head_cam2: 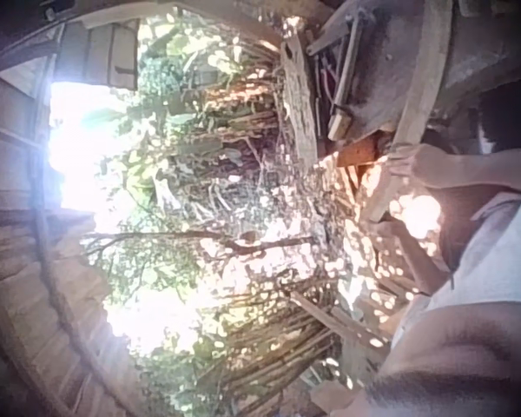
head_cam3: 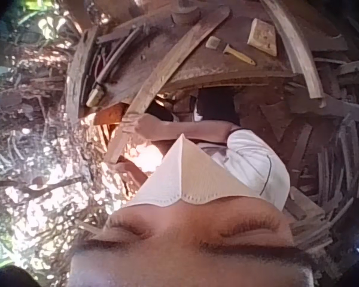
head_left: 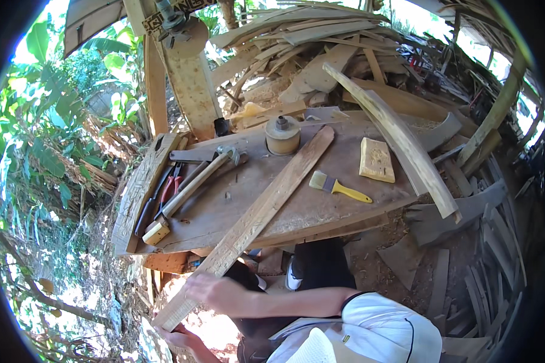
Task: The person uses a hammer and chisel to carve a groove into a wooden plank. They then use a brush to sweep away sawdust and a sanding block to smooth the plank's surface. The person works on a single plank throughout the clip.
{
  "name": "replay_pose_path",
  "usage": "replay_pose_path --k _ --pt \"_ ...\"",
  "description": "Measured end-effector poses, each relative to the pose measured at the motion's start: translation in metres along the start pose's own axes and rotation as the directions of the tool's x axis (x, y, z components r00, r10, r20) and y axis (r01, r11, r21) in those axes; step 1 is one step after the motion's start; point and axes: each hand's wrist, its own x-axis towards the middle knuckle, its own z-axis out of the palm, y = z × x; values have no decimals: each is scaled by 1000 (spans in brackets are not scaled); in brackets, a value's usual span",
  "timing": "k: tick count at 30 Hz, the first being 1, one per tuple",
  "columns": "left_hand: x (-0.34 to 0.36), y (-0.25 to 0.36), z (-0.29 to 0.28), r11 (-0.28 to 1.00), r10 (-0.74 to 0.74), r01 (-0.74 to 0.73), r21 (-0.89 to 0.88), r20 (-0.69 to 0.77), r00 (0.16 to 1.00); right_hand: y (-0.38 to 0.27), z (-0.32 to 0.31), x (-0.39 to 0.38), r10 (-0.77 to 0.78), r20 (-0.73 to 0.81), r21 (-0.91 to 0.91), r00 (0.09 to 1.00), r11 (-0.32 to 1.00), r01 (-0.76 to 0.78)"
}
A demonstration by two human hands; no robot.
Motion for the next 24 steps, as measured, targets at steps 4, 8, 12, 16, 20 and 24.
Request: replay_pose_path --k 4,8,12,16,20,24 --pt "5 1 10 999 40 -42 -28 -84 996 76 -128 -31 318 -91 -88 944 941 -326" --pt "5 -14 16 994 44 -56 -97 -130 991 136 -179 -55 501 -315 -243 806 779 -579" --pt "-23 -37 39 978 -200 178 110 236 951 127 -139 -56 340 -322 -491 884 738 -463" --pt "-54 -53 77 945 -325 288 153 493 807 87 -103 -30 343 -220 -374 913 835 -404" --pt "-52 -46 90 949 -313 253 186 615 723 80 -93 -16 199 -128 -224 972 949 -224" --pt "-35 -44 88 853 -480 506 127 571 666 100 -96 -30 280 -221 -56 934 953 -298"
